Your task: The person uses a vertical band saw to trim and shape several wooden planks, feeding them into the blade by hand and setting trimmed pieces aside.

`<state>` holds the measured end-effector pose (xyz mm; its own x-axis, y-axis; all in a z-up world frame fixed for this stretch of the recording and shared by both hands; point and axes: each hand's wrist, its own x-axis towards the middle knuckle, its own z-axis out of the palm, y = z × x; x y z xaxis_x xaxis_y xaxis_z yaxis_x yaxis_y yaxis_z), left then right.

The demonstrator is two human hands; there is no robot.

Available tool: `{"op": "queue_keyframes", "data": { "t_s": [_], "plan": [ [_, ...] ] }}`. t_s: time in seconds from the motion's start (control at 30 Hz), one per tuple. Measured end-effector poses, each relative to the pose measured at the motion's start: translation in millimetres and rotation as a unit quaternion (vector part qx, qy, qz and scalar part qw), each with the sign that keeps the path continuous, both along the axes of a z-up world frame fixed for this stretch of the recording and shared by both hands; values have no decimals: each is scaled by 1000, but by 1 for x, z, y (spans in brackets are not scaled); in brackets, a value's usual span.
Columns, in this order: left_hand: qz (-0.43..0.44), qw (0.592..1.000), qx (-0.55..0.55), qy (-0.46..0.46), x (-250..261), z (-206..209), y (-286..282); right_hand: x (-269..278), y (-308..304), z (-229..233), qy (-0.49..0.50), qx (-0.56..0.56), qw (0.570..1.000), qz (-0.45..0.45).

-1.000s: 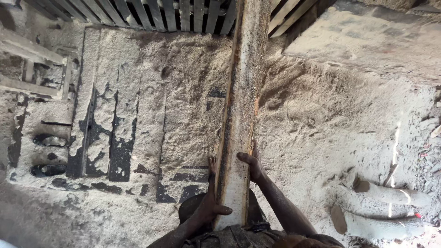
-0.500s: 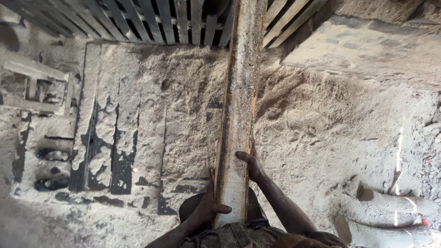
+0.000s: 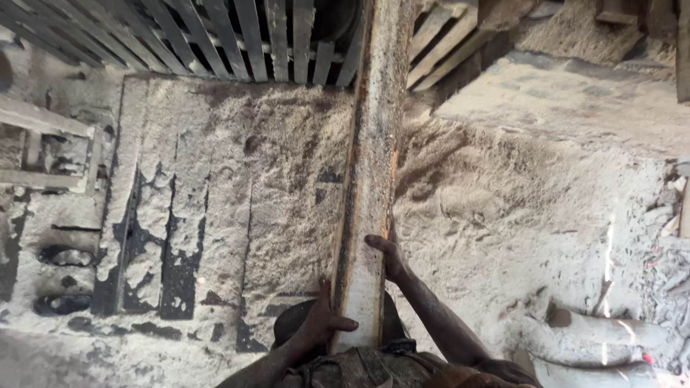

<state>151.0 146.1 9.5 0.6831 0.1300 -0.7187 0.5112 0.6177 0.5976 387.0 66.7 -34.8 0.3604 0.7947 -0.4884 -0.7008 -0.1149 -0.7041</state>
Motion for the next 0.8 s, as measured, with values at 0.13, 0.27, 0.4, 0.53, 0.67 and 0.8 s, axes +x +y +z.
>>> {"op": "queue_keyframes", "data": {
  "t_s": [0.13, 0.27, 0.4, 0.53, 0.67, 0.8],
  "plan": [
    [23, 999, 17, -45, 13, -4, 6, 13, 2, -30, 36, -44, 998, 2],
    [18, 999, 43, -23, 30, -20, 18, 31, 21, -9, -37, -25, 999, -14],
    [56, 996, -14, -66, 46, -31, 27, 46, 46, 16, -29, -9, 999, -26],
    [31, 997, 32, -61, 65, -34, 41, 65, 63, 22, -34, -52, 998, -15],
    [39, 997, 12, -62, 85, -39, 56, 87, 72, -2, -37, -47, 998, -11],
    [-51, 995, 86, -18, 97, -48, 71, 106, 80, -19, 2, -41, 999, -7]
  ]
}}
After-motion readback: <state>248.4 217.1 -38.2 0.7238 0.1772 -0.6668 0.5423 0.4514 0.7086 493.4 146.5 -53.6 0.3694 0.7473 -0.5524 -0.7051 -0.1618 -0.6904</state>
